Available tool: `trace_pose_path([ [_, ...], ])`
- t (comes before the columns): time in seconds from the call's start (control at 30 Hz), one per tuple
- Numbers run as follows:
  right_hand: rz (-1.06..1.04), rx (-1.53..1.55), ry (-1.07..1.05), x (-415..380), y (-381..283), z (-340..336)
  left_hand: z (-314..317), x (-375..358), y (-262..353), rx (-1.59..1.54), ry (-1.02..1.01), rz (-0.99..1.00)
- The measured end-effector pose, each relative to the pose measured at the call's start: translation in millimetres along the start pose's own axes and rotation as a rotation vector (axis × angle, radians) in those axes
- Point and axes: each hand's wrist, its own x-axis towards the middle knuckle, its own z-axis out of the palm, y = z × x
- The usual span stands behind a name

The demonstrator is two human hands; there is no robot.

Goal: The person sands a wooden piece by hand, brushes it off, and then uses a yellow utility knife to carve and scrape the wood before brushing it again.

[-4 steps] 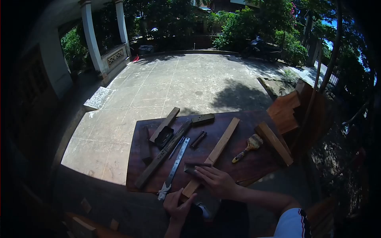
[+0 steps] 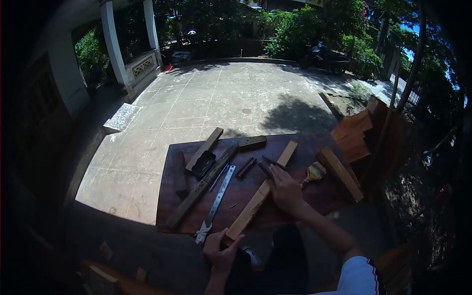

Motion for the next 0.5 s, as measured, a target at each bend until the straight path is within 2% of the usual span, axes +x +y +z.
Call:
trace_pose_path([
  [0.03,0.023,-0.042,0.005,-6.8,-7.9,2.6,-3.6,-3.6,4.1,-0.006,-0.010,-0.028],
  [0.13,-0.340,0.154,-0.153,-59.5,-90.2,-19.7,-12.7,-13.2,3.8,-0.046,-0.041,-0.069],
  [0.23,-0.193,0.152,-0.142,-36.3,-54.3,-20.3,-10.9,-10.2,7.0,-0.039,-0.036,-0.086],
  [0.3,0.058,0.074,-0.003,-12.9,2.6,-5.5,-6.9,-11.0,5.0,-0.049,-0.013,-0.088],
  [0.37,-0.020,-0.053,-0.013,-23.8,-24.8,-7.2,-3.5,-11.4,4.4,-0.053,-0.001,-0.099],
  [0.47,-0.376,0.167,-0.129,-57.3,-79.1,-24.6,-3.8,-12.0,4.2,-0.054,-0.009,-0.093],
  [0.5,-0.312,0.120,-0.101,-51.0,-66.1,-21.1,-4.0,-12.3,3.4,-0.054,-0.010,-0.087],
])
